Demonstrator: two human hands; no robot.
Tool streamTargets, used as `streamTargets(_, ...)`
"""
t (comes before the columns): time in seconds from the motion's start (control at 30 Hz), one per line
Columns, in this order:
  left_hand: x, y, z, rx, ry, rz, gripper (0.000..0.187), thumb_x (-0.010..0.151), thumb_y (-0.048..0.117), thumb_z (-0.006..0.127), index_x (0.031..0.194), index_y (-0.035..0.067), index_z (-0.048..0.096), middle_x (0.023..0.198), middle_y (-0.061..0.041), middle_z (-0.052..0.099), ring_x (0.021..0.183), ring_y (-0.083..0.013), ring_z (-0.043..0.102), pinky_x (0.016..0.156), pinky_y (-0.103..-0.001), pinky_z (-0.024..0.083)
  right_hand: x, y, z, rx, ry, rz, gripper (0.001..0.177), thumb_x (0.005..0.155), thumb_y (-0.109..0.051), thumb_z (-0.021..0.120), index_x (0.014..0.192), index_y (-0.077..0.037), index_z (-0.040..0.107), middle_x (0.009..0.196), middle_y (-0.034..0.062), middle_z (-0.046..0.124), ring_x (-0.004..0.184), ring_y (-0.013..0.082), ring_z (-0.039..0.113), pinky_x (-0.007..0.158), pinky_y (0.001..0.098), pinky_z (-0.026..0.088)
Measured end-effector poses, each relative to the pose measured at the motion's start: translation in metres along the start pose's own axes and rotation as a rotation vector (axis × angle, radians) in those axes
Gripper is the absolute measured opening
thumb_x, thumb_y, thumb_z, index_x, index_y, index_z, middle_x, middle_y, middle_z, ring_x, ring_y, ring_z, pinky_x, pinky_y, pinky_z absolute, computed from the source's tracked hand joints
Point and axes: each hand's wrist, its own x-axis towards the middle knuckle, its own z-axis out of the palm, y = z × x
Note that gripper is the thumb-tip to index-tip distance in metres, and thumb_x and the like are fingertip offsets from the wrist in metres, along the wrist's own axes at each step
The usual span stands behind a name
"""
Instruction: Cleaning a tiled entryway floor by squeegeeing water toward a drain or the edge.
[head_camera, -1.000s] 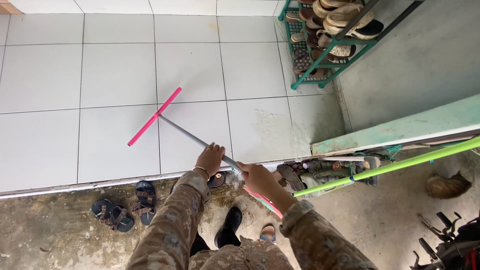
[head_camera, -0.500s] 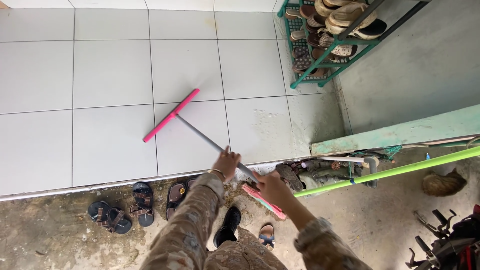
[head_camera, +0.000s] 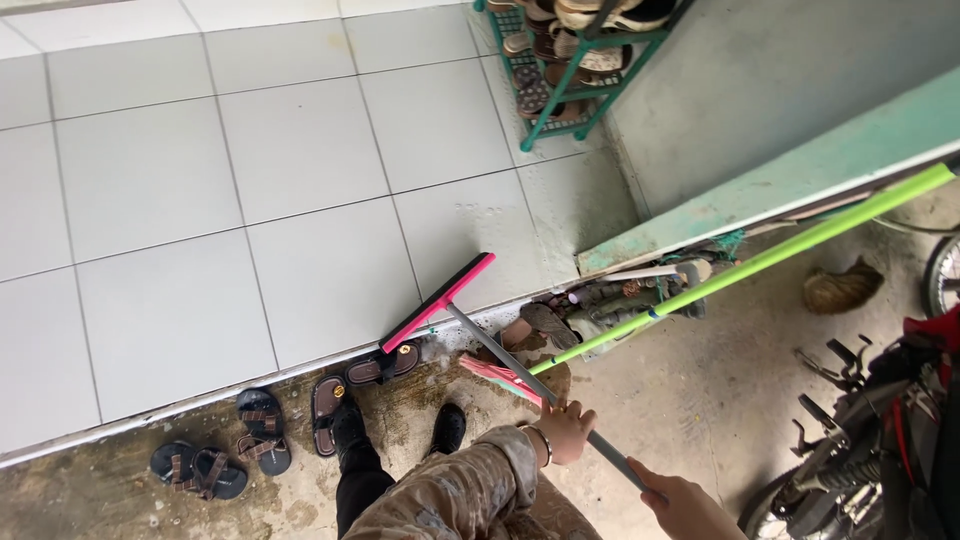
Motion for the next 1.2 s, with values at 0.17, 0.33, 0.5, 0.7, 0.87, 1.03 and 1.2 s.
streamTargets(0.17,0.004,0.022,0.011,0.005,-0.069,0.045,0.062,0.096,0.005,0.049,0.155,0.008,0.027,0.153,-0.029,0.031,0.152,-0.0523,0.009,0.12,-0.074,0.012,-0.008,0.022,0.019,0.057,-0.008,0.024,0.051,0.104,-0.039,0.055,0.154,-0.045,0.044,0.078,0.007,0.073,0.065,0.0123,0.06,0.071,0.0348,0.051)
streamTargets(0.33,0.009,0.003,0.015,0.143,0.037,0.102,0.058,0.096,0.008,0.051,0.152,0.007,0.033,0.152,-0.026,0.037,0.149,-0.0485,0.024,0.118,-0.074,0.018,-0.019,0.017,0.013,0.144,0.157,-0.152,0.051,0.099,-0.034,0.062,0.148,-0.043,0.051,0.077,0.0087,0.074,0.063,0.0132,0.063,0.072,0.0346,0.053)
streamTargets(0.5,0.002,-0.021,-0.017,0.258,0.178,0.121,0.047,0.102,0.013,0.052,0.147,0.007,0.039,0.148,-0.025,0.041,0.143,-0.046,0.034,0.114,-0.075,0.024,-0.029,-0.026,-0.009,0.278,0.214,-0.157,0.05,0.097,-0.031,0.063,0.145,-0.042,0.055,0.074,0.0079,0.072,0.058,0.0162,0.056,0.066,0.0368,0.051)
streamTargets(0.7,0.036,-0.09,-0.051,0.441,0.417,0.155,0.037,0.095,0.014,0.061,0.131,0.012,0.056,0.13,-0.02,0.058,0.137,-0.041,0.044,0.116,-0.065,0.029,-0.003,-0.088,-0.025,0.456,0.288,-0.173,0.049,0.099,-0.029,0.062,0.146,-0.041,0.055,0.071,0.0123,0.066,0.056,0.0164,0.052,0.06,0.038,0.046)
streamTargets(0.87,0.061,-0.141,-0.103,0.438,0.368,0.059,0.032,0.1,0.011,0.056,0.131,0.015,0.059,0.143,-0.016,0.054,0.149,-0.0392,0.036,0.124,-0.053,0.03,0.085,-0.126,-0.013,0.493,0.599,-0.38,0.051,0.096,-0.027,0.065,0.145,-0.037,0.056,0.086,0.0137,0.072,0.07,0.0235,0.067,0.065,0.0416,0.052)
streamTargets(1.03,0.081,-0.174,-0.15,0.34,0.359,-0.07,0.03,0.102,0.014,0.049,0.128,0.023,0.06,0.158,-0.022,0.034,0.15,-0.0427,0.024,0.122,-0.054,0.024,0.084,-0.193,-0.066,0.612,0.448,-0.207,0.052,0.098,-0.027,0.059,0.148,-0.039,0.05,0.088,0.0157,0.073,0.076,0.0304,0.073,0.072,0.0451,0.055)
streamTargets(1.2,0.098,-0.202,-0.176,0.383,0.352,-0.098,0.026,0.104,0.016,0.048,0.125,0.024,0.061,0.161,-0.025,0.03,0.152,-0.042,0.024,0.122,-0.057,0.026,0.084,-0.226,-0.107,0.652,0.409,-0.149,0.051,0.1,-0.026,0.059,0.15,-0.036,0.05,0.087,0.0168,0.073,0.076,0.0299,0.073,0.072,0.0452,0.054)
